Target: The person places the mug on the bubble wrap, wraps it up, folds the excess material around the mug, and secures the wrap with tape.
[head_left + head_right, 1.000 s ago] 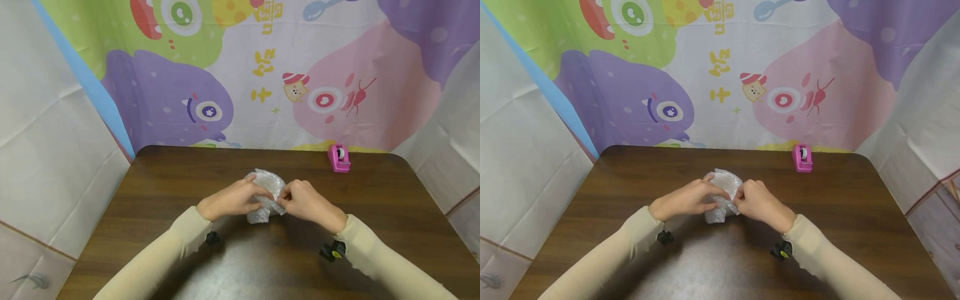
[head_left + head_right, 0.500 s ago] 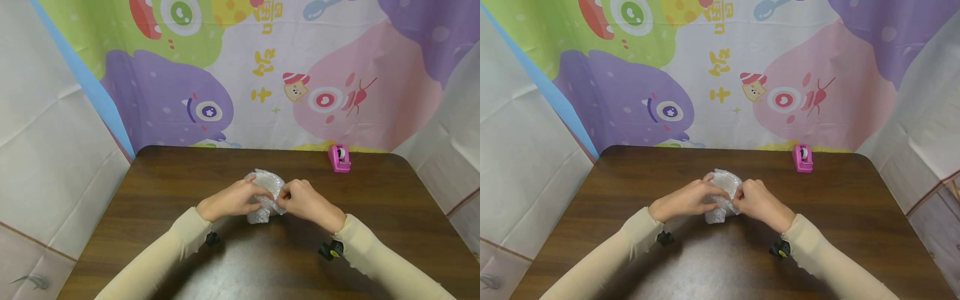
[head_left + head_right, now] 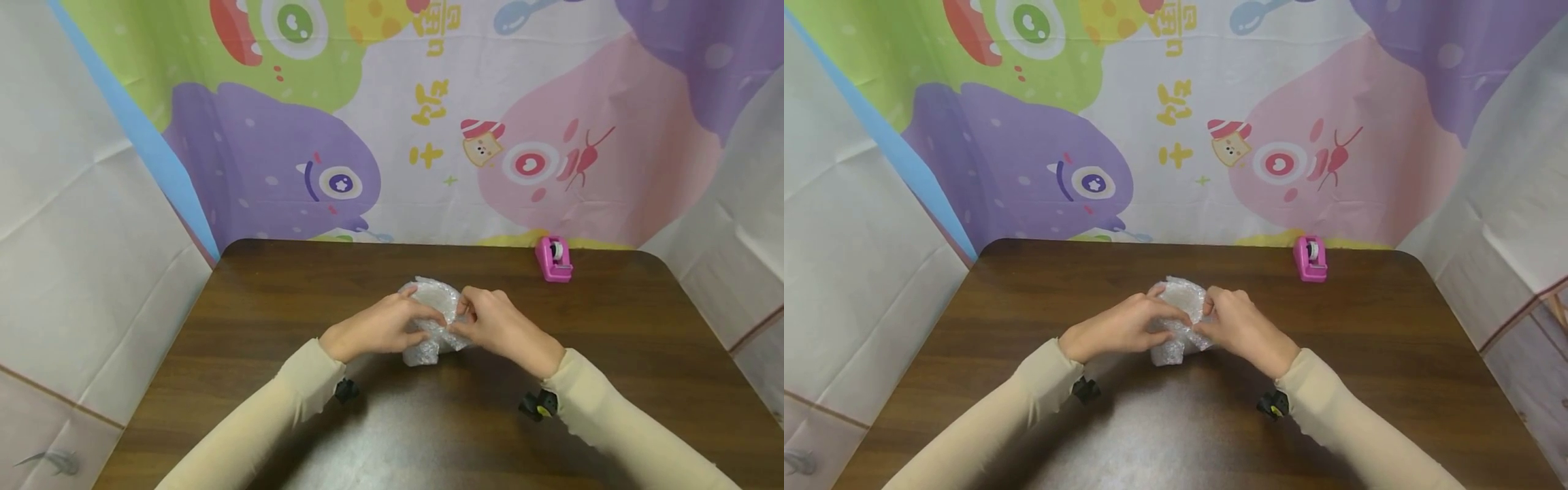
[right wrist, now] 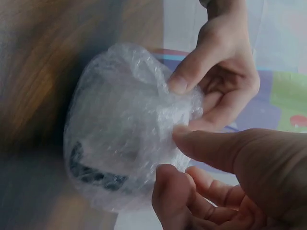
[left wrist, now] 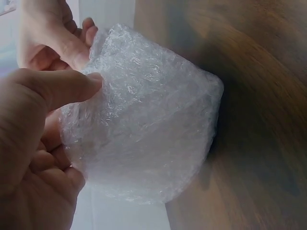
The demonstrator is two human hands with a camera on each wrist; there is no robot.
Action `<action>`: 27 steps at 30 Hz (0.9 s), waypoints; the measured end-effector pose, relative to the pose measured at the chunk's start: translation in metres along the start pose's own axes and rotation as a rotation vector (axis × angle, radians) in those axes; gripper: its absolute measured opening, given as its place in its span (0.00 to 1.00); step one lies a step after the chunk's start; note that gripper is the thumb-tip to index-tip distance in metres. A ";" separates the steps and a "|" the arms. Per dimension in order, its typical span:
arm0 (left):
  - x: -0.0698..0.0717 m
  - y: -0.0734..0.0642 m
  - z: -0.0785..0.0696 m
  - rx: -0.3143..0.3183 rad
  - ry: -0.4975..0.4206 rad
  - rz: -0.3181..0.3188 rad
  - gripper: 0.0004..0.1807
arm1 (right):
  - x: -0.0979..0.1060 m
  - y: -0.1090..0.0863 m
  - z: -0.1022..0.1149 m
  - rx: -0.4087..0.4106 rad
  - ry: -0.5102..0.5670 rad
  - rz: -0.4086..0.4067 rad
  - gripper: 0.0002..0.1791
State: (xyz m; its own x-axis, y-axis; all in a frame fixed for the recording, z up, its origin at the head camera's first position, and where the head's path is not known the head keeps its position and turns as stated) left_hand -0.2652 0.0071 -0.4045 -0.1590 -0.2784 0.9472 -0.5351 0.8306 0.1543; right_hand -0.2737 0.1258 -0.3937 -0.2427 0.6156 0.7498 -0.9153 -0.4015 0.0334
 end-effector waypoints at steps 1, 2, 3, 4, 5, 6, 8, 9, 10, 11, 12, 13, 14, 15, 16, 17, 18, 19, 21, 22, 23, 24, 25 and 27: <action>0.000 0.000 0.000 0.003 -0.001 -0.001 0.17 | 0.000 0.000 -0.002 -0.006 -0.001 0.005 0.14; 0.000 0.000 0.000 0.005 -0.005 -0.003 0.16 | 0.000 0.001 -0.005 -0.014 0.000 0.011 0.13; 0.000 0.000 0.000 0.005 -0.012 -0.007 0.16 | -0.001 0.001 -0.007 -0.023 0.004 0.017 0.13; 0.000 0.000 -0.001 0.005 -0.020 -0.011 0.16 | -0.002 0.001 -0.009 -0.033 0.008 0.023 0.13; 0.000 0.000 -0.001 0.006 -0.026 -0.016 0.16 | -0.002 0.001 -0.012 -0.043 0.012 0.026 0.13; 0.000 0.000 -0.001 0.006 -0.030 -0.022 0.16 | -0.002 0.002 -0.012 -0.039 0.011 0.024 0.13; 0.001 0.000 -0.002 0.007 -0.030 -0.035 0.16 | -0.002 0.003 -0.014 -0.039 0.016 0.023 0.13; 0.001 0.000 -0.002 0.009 -0.025 -0.042 0.16 | -0.002 0.004 -0.015 -0.039 0.019 0.020 0.14; 0.002 0.000 -0.002 0.011 -0.015 -0.047 0.16 | -0.002 0.005 -0.015 -0.039 0.020 0.018 0.14; 0.002 0.001 -0.003 0.011 -0.001 -0.053 0.15 | -0.002 0.005 -0.016 -0.038 0.021 0.016 0.14; 0.002 0.001 -0.003 0.010 0.011 -0.060 0.15 | -0.003 0.006 -0.016 -0.039 0.023 0.017 0.14; 0.002 0.001 -0.004 0.010 0.022 -0.064 0.15 | -0.003 0.006 -0.018 -0.046 0.027 0.020 0.14; 0.002 0.001 -0.004 0.010 0.033 -0.068 0.15 | -0.003 0.006 -0.018 -0.048 0.028 0.021 0.14; 0.002 0.001 -0.004 0.010 0.039 -0.070 0.14 | -0.003 0.007 -0.019 -0.051 0.030 0.023 0.14; 0.003 0.002 -0.005 0.011 0.041 -0.071 0.14 | -0.003 0.007 -0.020 -0.052 0.035 0.026 0.14; 0.002 0.002 -0.005 0.012 0.043 -0.072 0.15 | -0.003 0.007 -0.020 -0.051 0.038 0.028 0.14; 0.002 0.001 -0.005 0.013 0.041 -0.073 0.15 | -0.003 0.006 -0.020 -0.049 0.044 0.028 0.14; 0.002 0.001 -0.004 0.013 0.040 -0.074 0.15 | -0.003 0.006 -0.021 -0.049 0.047 0.027 0.14; 0.003 0.001 -0.005 0.014 0.036 -0.074 0.15 | -0.004 0.006 -0.022 -0.048 0.055 0.026 0.14; 0.002 0.001 -0.004 0.015 0.038 -0.075 0.15 | -0.003 0.005 -0.022 -0.048 0.058 0.022 0.14; 0.002 0.001 -0.005 0.013 0.039 -0.077 0.15 | -0.003 0.005 -0.023 -0.048 0.057 0.018 0.14; 0.002 0.001 -0.005 0.011 0.042 -0.078 0.15 | -0.003 0.005 -0.023 -0.043 0.054 0.013 0.14; 0.002 0.001 -0.005 0.012 0.043 -0.078 0.15 | -0.003 0.005 -0.024 -0.042 0.052 0.008 0.15; 0.002 0.001 -0.005 0.011 0.047 -0.080 0.15 | -0.002 0.005 -0.025 -0.031 0.045 -0.006 0.15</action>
Point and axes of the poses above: each hand's wrist, its own y-axis towards the middle knuckle, its own x-axis out of the back of the hand, z = x × y, the point moved 9 cm from there along y, towards the middle knuckle, and after that the axes turned 9 degrees about y, right-handed, at the moved point
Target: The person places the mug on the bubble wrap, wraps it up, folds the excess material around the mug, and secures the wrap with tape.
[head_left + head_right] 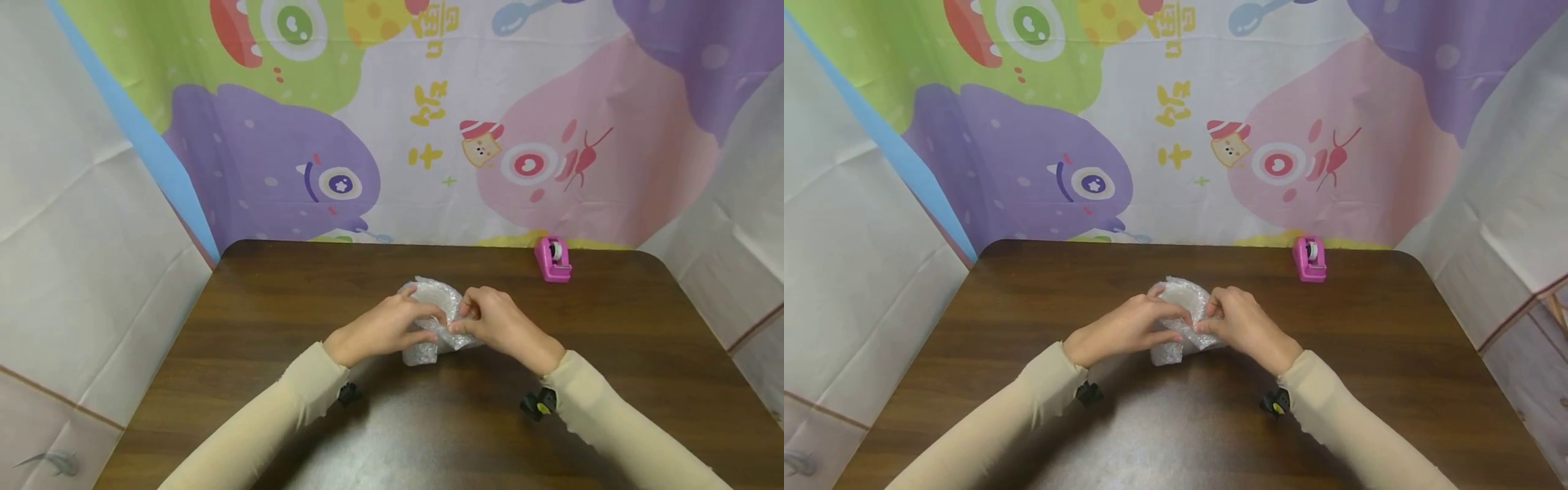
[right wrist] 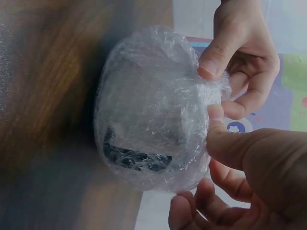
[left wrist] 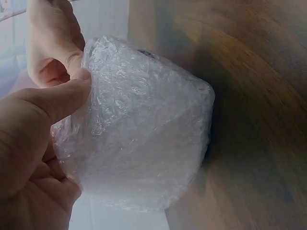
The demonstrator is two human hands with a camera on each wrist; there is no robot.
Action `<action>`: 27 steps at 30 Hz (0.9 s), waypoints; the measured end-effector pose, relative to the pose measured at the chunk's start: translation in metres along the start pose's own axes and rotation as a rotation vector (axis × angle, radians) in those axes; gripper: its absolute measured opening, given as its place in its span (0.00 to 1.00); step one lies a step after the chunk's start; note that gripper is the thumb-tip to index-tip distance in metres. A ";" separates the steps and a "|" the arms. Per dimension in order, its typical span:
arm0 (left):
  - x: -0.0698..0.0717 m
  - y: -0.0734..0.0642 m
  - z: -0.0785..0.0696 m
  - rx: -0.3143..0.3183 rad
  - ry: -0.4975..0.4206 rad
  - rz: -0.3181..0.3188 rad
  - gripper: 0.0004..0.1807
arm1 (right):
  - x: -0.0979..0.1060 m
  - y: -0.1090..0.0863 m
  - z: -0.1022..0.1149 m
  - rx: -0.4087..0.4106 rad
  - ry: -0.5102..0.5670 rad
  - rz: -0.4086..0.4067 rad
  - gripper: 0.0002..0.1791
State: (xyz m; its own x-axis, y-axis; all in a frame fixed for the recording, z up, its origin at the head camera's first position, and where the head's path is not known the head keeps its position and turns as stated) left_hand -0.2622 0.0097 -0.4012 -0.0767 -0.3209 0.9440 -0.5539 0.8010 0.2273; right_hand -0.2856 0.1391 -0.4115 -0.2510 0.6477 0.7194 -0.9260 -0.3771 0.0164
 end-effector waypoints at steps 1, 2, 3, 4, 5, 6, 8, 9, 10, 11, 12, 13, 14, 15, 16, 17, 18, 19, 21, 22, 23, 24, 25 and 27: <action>0.000 0.000 0.000 0.000 0.002 -0.002 0.15 | 0.000 0.000 0.000 0.005 -0.003 -0.007 0.16; 0.000 0.000 0.000 -0.002 0.003 -0.004 0.15 | 0.001 0.000 0.000 0.010 -0.005 -0.013 0.16; -0.001 0.000 0.000 -0.003 0.003 -0.008 0.15 | 0.001 -0.001 0.000 0.014 -0.006 -0.019 0.16; -0.001 0.000 0.000 -0.004 0.002 -0.011 0.15 | 0.001 -0.001 -0.001 0.015 -0.002 -0.023 0.17; 0.000 0.000 0.000 -0.007 0.003 -0.015 0.15 | 0.001 -0.001 -0.001 0.015 -0.001 -0.028 0.17; 0.000 0.000 0.000 -0.010 0.002 -0.019 0.15 | 0.001 -0.001 -0.002 0.011 0.004 -0.030 0.17; 0.000 -0.001 -0.001 -0.015 0.000 -0.026 0.15 | 0.001 -0.001 -0.003 0.003 0.013 -0.030 0.18; 0.001 -0.001 -0.001 -0.017 -0.003 -0.028 0.15 | 0.001 -0.001 -0.004 -0.003 0.019 -0.030 0.18; 0.001 -0.001 -0.001 -0.018 -0.003 -0.030 0.15 | 0.001 -0.002 -0.004 -0.009 0.025 -0.030 0.19; 0.001 -0.001 -0.002 -0.019 -0.004 -0.031 0.15 | 0.001 -0.002 -0.005 -0.014 0.031 -0.031 0.19; 0.001 -0.001 -0.002 -0.019 -0.006 -0.031 0.15 | 0.001 -0.002 -0.006 -0.018 0.036 -0.033 0.19; 0.001 -0.001 -0.002 -0.019 -0.006 -0.032 0.15 | 0.001 -0.002 -0.006 -0.020 0.041 -0.036 0.20; 0.001 -0.001 -0.002 -0.019 -0.006 -0.034 0.15 | 0.001 -0.002 -0.007 -0.021 0.045 -0.040 0.20; 0.001 -0.001 -0.002 -0.019 -0.008 -0.036 0.15 | 0.001 -0.003 -0.007 -0.022 0.050 -0.044 0.21; 0.000 -0.001 -0.002 -0.021 -0.007 -0.038 0.15 | 0.001 -0.003 -0.008 -0.021 0.054 -0.046 0.21; 0.000 -0.001 -0.002 -0.023 -0.007 -0.042 0.15 | 0.002 -0.003 -0.008 -0.022 0.059 -0.048 0.21; 0.000 -0.001 -0.001 -0.025 -0.008 -0.046 0.15 | 0.002 -0.004 -0.008 -0.021 0.062 -0.049 0.21; 0.000 -0.001 -0.001 -0.027 -0.009 -0.052 0.15 | 0.003 -0.004 -0.009 -0.022 0.067 -0.050 0.21; 0.000 -0.002 0.000 -0.028 -0.020 -0.061 0.16 | 0.004 -0.006 -0.008 -0.018 0.075 -0.044 0.21; 0.000 -0.002 0.001 -0.027 -0.023 -0.066 0.16 | 0.004 -0.007 -0.008 -0.012 0.078 -0.039 0.20; 0.000 -0.002 0.002 -0.024 -0.027 -0.070 0.16 | 0.004 -0.008 -0.007 -0.002 0.083 -0.032 0.19; 0.000 -0.002 0.002 -0.022 -0.029 -0.075 0.16 | 0.005 -0.009 -0.006 0.007 0.086 -0.025 0.18; 0.000 -0.003 0.003 -0.020 -0.031 -0.078 0.16 | 0.005 -0.010 -0.005 0.016 0.090 -0.017 0.17; 0.000 -0.004 0.003 -0.024 -0.026 -0.091 0.16 | 0.006 -0.012 -0.004 0.036 0.097 0.001 0.15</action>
Point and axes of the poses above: each hand's wrist, its own y-axis towards the middle knuckle, its own x-axis out of the back of the hand, z = x × y, the point moved 9 cm from there along y, towards the middle knuckle, and after that the axes turned 9 degrees about y, right-handed, at the moved point
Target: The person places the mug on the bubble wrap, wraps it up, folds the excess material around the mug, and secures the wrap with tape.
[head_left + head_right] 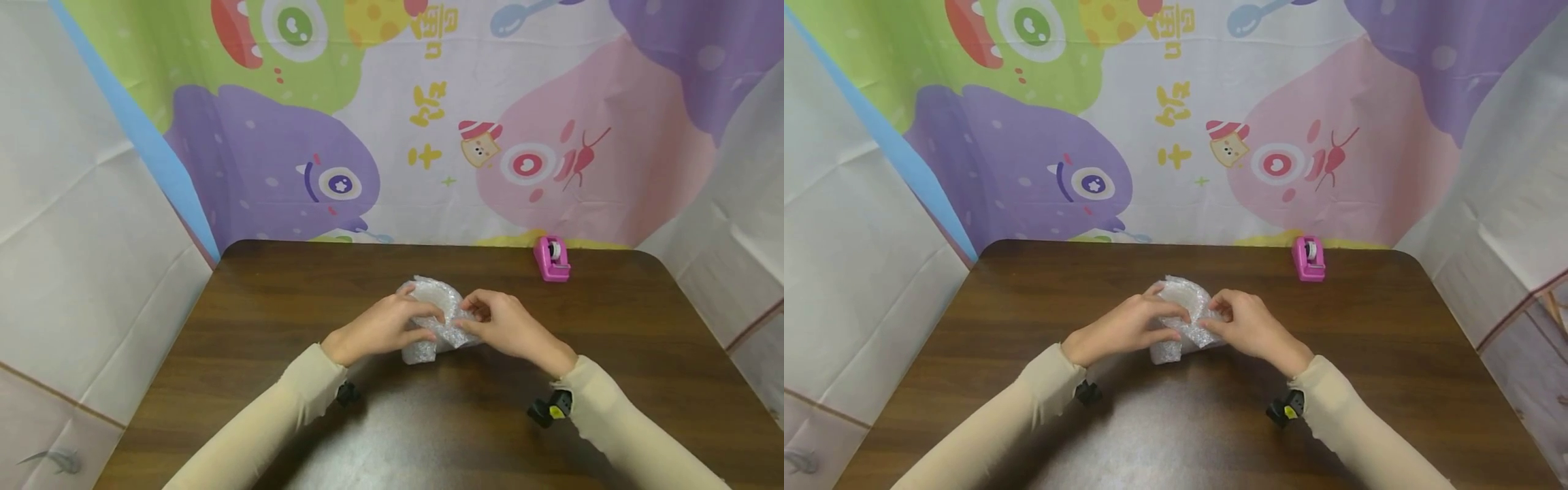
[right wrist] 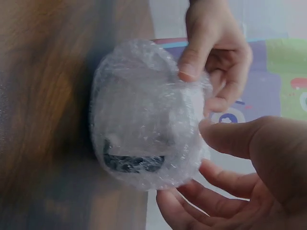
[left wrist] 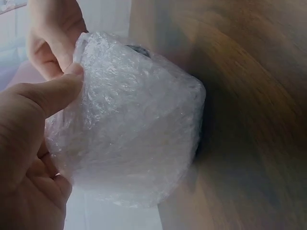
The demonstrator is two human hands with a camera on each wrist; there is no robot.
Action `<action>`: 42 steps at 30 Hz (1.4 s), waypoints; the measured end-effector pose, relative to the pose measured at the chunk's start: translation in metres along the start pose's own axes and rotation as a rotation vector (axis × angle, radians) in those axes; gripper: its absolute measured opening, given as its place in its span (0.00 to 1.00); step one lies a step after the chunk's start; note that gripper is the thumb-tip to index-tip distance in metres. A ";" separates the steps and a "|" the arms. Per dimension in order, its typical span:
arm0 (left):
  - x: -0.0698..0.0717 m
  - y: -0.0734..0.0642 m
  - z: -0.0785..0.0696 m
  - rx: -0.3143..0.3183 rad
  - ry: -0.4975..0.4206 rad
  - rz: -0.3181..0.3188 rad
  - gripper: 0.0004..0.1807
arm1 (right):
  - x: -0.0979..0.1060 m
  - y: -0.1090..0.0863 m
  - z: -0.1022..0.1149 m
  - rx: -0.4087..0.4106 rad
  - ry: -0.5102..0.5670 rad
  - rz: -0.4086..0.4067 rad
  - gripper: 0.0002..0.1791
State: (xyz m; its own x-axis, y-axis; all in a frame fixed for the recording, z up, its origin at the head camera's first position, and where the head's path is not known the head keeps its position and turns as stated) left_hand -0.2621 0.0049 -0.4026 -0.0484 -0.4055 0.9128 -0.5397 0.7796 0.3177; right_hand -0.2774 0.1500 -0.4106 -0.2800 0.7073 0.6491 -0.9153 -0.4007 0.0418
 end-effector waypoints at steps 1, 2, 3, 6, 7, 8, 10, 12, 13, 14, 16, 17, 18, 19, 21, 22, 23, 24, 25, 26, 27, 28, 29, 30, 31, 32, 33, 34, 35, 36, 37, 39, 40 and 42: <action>0.000 -0.001 -0.001 -0.009 0.014 -0.009 0.16 | 0.000 -0.001 0.000 0.008 0.003 0.007 0.14; 0.001 -0.002 -0.003 -0.023 0.035 -0.021 0.16 | 0.000 -0.001 0.000 0.012 0.007 0.012 0.13; 0.002 -0.003 -0.005 -0.040 0.053 -0.038 0.15 | 0.000 -0.001 0.000 0.014 0.008 0.015 0.13; 0.005 -0.007 -0.012 -0.087 0.133 -0.105 0.15 | 0.000 -0.002 -0.001 0.020 0.014 0.016 0.14; 0.005 -0.009 -0.013 -0.096 0.160 -0.125 0.15 | 0.000 -0.002 -0.002 0.018 0.019 0.013 0.14; 0.006 -0.010 -0.014 -0.100 0.176 -0.144 0.16 | 0.000 -0.003 -0.003 0.015 0.024 0.010 0.15; 0.008 -0.013 -0.014 -0.089 0.202 -0.172 0.19 | 0.000 -0.003 -0.003 0.009 0.037 0.002 0.17; 0.009 -0.015 -0.014 -0.075 0.212 -0.193 0.22 | 0.001 -0.004 -0.004 -0.003 0.053 -0.005 0.19; 0.009 -0.016 -0.013 -0.065 0.216 -0.201 0.23 | 0.001 -0.004 -0.005 -0.011 0.058 -0.006 0.21; 0.010 -0.017 -0.012 -0.053 0.220 -0.212 0.25 | 0.000 -0.004 -0.006 -0.018 0.059 -0.006 0.22; 0.011 -0.020 -0.009 -0.025 0.230 -0.232 0.27 | -0.001 -0.004 -0.009 -0.035 0.062 -0.001 0.24; 0.012 -0.022 -0.007 -0.008 0.235 -0.243 0.28 | -0.001 -0.004 -0.011 -0.040 0.061 0.003 0.24; 0.012 -0.024 -0.005 0.013 0.236 -0.251 0.29 | -0.002 -0.005 -0.012 -0.049 0.060 0.005 0.24; 0.012 -0.026 -0.002 0.037 0.234 -0.256 0.30 | -0.003 -0.005 -0.014 -0.054 0.061 0.006 0.24; 0.012 -0.030 0.005 0.103 0.202 -0.266 0.33 | -0.003 -0.005 -0.015 -0.058 0.065 0.008 0.24; 0.012 -0.031 0.008 0.144 0.173 -0.271 0.35 | -0.004 -0.005 -0.015 -0.054 0.070 0.009 0.24; 0.012 -0.033 0.012 0.193 0.136 -0.278 0.37 | -0.004 -0.005 -0.016 -0.055 0.073 0.009 0.24; 0.012 -0.034 0.017 0.246 0.090 -0.283 0.40 | -0.004 -0.005 -0.016 -0.057 0.077 0.008 0.24; 0.011 -0.036 0.021 0.303 0.042 -0.287 0.42 | -0.004 -0.005 -0.016 -0.055 0.080 0.009 0.23; 0.011 -0.037 0.025 0.355 -0.011 -0.296 0.45 | -0.004 -0.006 -0.016 -0.055 0.083 0.011 0.23; 0.010 -0.038 0.028 0.399 -0.063 -0.306 0.47 | -0.005 -0.006 -0.015 -0.053 0.085 0.011 0.23; 0.009 -0.039 0.030 0.436 -0.103 -0.311 0.48 | -0.005 -0.007 -0.015 -0.053 0.087 0.011 0.23; 0.009 -0.040 0.032 0.460 -0.134 -0.318 0.49 | -0.005 -0.007 -0.015 -0.052 0.089 0.010 0.23; 0.008 -0.040 0.033 0.475 -0.158 -0.320 0.49 | -0.005 -0.007 -0.015 -0.052 0.091 0.009 0.23; 0.008 -0.040 0.034 0.480 -0.176 -0.324 0.48 | -0.005 -0.007 -0.015 -0.052 0.091 0.007 0.23; 0.008 -0.040 0.034 0.480 -0.191 -0.326 0.48 | -0.005 -0.007 -0.014 -0.051 0.091 0.006 0.23; 0.007 -0.040 0.035 0.479 -0.200 -0.324 0.47 | -0.006 -0.006 -0.013 -0.049 0.092 0.006 0.23; 0.007 -0.039 0.035 0.476 -0.205 -0.323 0.46 | -0.006 -0.006 -0.013 -0.048 0.095 0.007 0.24; 0.007 -0.039 0.035 0.474 -0.211 -0.320 0.46 | -0.006 -0.006 -0.013 -0.048 0.096 0.008 0.24; 0.007 -0.039 0.036 0.473 -0.220 -0.316 0.46 | -0.006 -0.006 -0.013 -0.053 0.097 0.006 0.24; 0.007 -0.039 0.036 0.469 -0.231 -0.319 0.45 | -0.006 -0.007 -0.013 -0.057 0.099 0.006 0.24; 0.007 -0.040 0.036 0.466 -0.249 -0.318 0.44 | -0.007 -0.007 -0.013 -0.062 0.104 0.006 0.24; 0.007 -0.040 0.037 0.463 -0.255 -0.318 0.43 | -0.008 -0.008 -0.013 -0.068 0.107 0.005 0.24; 0.007 -0.040 0.037 0.457 -0.270 -0.319 0.41 | -0.008 -0.009 -0.014 -0.081 0.112 0.003 0.23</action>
Point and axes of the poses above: each hand's wrist, its own y-axis towards the middle knuckle, its own x-axis out of the back of the hand, z = x × y, the point moved 9 cm from there along y, towards the middle knuckle, and after that the axes turned 9 degrees about y, right-handed, at the moved point
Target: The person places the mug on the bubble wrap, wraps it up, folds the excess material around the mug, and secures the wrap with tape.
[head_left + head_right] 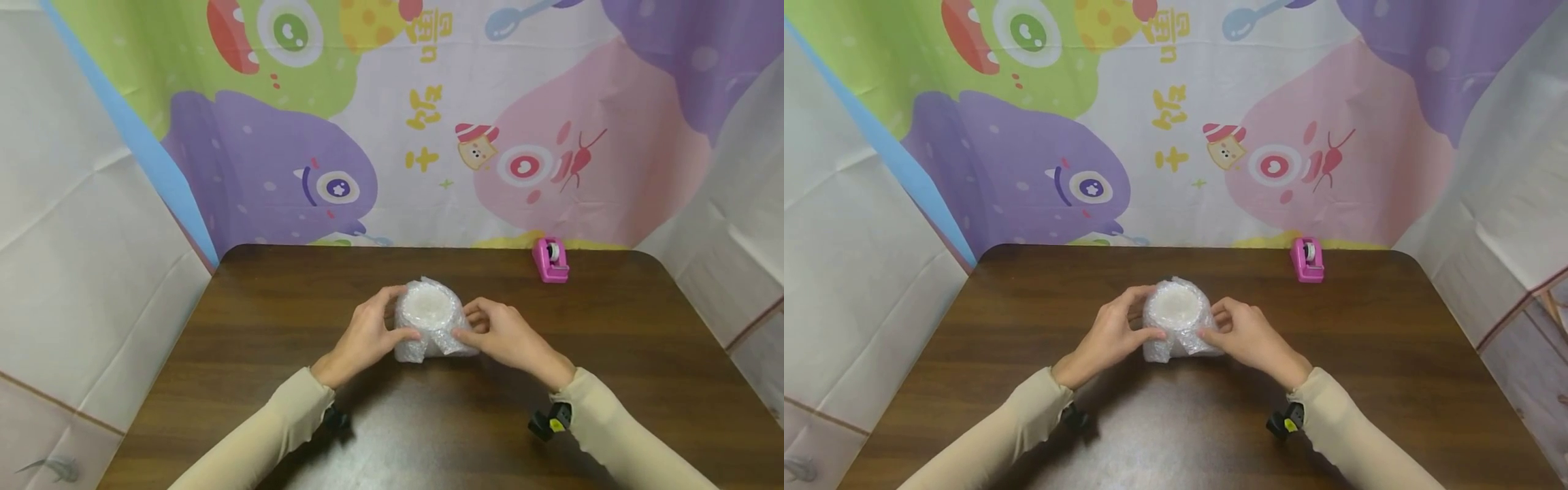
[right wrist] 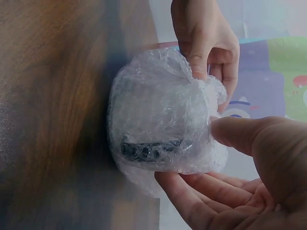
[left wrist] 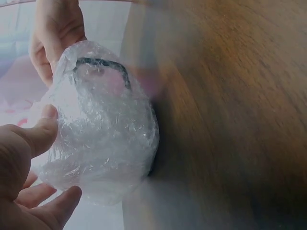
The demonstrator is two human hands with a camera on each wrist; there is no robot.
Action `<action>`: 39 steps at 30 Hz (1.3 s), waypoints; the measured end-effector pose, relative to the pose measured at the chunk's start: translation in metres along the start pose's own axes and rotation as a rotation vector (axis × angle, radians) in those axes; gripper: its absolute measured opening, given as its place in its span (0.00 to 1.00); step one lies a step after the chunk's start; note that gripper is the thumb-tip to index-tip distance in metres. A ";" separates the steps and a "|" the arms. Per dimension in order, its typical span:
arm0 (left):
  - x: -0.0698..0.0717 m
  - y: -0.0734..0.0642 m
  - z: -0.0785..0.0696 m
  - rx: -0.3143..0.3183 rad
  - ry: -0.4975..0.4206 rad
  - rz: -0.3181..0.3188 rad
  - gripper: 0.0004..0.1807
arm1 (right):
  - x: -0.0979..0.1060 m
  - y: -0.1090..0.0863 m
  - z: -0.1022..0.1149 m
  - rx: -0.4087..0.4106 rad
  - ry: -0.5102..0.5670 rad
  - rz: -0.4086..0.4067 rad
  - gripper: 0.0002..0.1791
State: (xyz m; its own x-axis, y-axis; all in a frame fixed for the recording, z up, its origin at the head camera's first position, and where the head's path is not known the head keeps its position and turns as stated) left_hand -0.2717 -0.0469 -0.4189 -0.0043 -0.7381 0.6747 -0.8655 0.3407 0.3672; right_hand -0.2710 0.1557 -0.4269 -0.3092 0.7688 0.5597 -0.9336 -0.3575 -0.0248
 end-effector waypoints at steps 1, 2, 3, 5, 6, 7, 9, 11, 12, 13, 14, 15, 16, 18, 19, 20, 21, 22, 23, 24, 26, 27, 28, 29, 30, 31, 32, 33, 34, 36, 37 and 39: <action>0.000 0.000 0.000 -0.006 -0.007 0.000 0.40 | -0.001 0.000 0.000 -0.002 0.006 0.001 0.23; 0.000 0.000 0.001 -0.005 -0.011 0.005 0.38 | -0.001 -0.001 0.000 -0.004 0.009 -0.001 0.23; 0.000 0.000 0.001 -0.007 -0.014 0.006 0.37 | -0.001 -0.001 0.000 -0.003 0.014 -0.002 0.23; 0.000 0.000 0.001 -0.017 -0.013 0.006 0.35 | -0.002 -0.002 0.000 -0.002 0.016 -0.011 0.23; 0.000 0.000 0.001 -0.019 -0.011 0.006 0.35 | -0.002 -0.002 0.001 0.002 0.014 -0.017 0.23; 0.000 0.000 0.001 -0.023 -0.006 0.005 0.35 | -0.003 -0.003 0.002 0.004 0.012 -0.019 0.23; 0.001 0.000 0.000 -0.022 0.011 0.008 0.35 | -0.004 -0.004 0.004 0.011 0.003 -0.029 0.22; 0.001 0.001 -0.002 -0.028 0.037 0.007 0.36 | -0.005 -0.006 0.005 0.011 -0.009 -0.042 0.22; 0.002 0.001 -0.002 -0.030 0.048 0.006 0.37 | -0.006 -0.006 0.006 0.013 -0.010 -0.045 0.22; 0.003 0.002 -0.003 -0.034 0.061 0.001 0.37 | -0.007 -0.007 0.007 0.016 -0.009 -0.046 0.22; 0.004 0.002 -0.003 -0.035 0.073 0.000 0.37 | -0.008 -0.007 0.008 0.019 -0.012 -0.051 0.22; 0.004 0.003 -0.004 -0.040 0.085 -0.004 0.37 | -0.008 -0.008 0.009 0.018 -0.015 -0.055 0.22; 0.005 0.003 -0.004 -0.046 0.093 -0.008 0.37 | -0.009 -0.008 0.010 0.015 -0.015 -0.058 0.22; 0.007 0.004 -0.004 -0.052 0.090 -0.006 0.37 | -0.011 -0.009 0.011 0.009 -0.017 -0.059 0.22; 0.007 0.005 -0.004 -0.054 0.082 -0.001 0.37 | -0.011 -0.010 0.011 0.002 -0.020 -0.061 0.22; 0.007 0.005 -0.003 -0.052 0.071 0.009 0.37 | -0.012 -0.010 0.012 -0.004 -0.020 -0.061 0.22; 0.006 0.006 -0.001 -0.048 0.054 0.020 0.37 | -0.013 -0.011 0.012 -0.013 -0.018 -0.061 0.22; 0.006 0.007 0.000 -0.042 0.032 0.031 0.37 | -0.015 -0.012 0.013 -0.021 -0.014 -0.058 0.22; 0.005 0.007 0.002 -0.031 0.009 0.042 0.37 | -0.016 -0.013 0.013 -0.026 -0.007 -0.053 0.22; 0.005 0.008 0.005 -0.020 -0.012 0.051 0.36 | -0.018 -0.014 0.014 -0.028 -0.001 -0.048 0.21; 0.005 0.008 0.008 0.002 -0.050 0.063 0.35 | -0.021 -0.016 0.019 -0.007 0.014 -0.031 0.19; 0.005 0.009 0.010 0.006 -0.068 0.068 0.35 | -0.023 -0.017 0.021 0.003 0.014 -0.024 0.17; 0.005 0.009 0.010 0.011 -0.082 0.072 0.35 | -0.024 -0.018 0.023 0.019 0.015 -0.017 0.16; 0.005 0.009 0.011 0.014 -0.091 0.078 0.34 | -0.025 -0.019 0.026 0.040 0.010 -0.011 0.13; 0.005 0.009 0.012 0.019 -0.096 0.085 0.35 | -0.027 -0.020 0.029 0.060 0.003 -0.006 0.12; 0.005 0.009 0.013 0.023 -0.099 0.094 0.35 | -0.027 -0.021 0.031 0.082 -0.005 -0.001 0.10; 0.005 0.009 0.013 0.026 -0.095 0.102 0.35 | -0.028 -0.021 0.033 0.096 -0.013 0.002 0.09; 0.004 0.009 0.014 0.030 -0.089 0.111 0.35 | -0.029 -0.022 0.034 0.108 -0.020 0.003 0.08; 0.004 0.009 0.014 0.033 -0.079 0.118 0.35 | -0.029 -0.023 0.036 0.119 -0.026 0.005 0.07; 0.004 0.010 0.014 0.031 -0.045 0.129 0.35 | -0.031 -0.023 0.037 0.131 -0.025 0.012 0.07; 0.003 0.010 0.013 0.023 -0.028 0.136 0.35 | -0.031 -0.024 0.038 0.130 -0.019 0.014 0.08; 0.002 0.011 0.012 0.008 0.008 0.149 0.36 | -0.034 -0.024 0.037 0.111 0.018 0.031 0.08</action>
State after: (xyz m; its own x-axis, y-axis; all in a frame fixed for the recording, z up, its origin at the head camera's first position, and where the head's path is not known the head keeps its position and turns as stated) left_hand -0.2875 -0.0518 -0.4212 -0.1289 -0.6753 0.7262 -0.8594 0.4415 0.2580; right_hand -0.2311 0.1189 -0.4145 -0.3422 0.7653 0.5452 -0.8979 -0.4373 0.0503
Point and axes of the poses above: each hand's wrist, its own y-axis towards the middle knuckle, its own x-axis out of the back of the hand, z = x × y, the point moved 9 cm from there along y, towards the middle knuckle, and after that the axes turned 9 degrees about y, right-handed, at the moved point
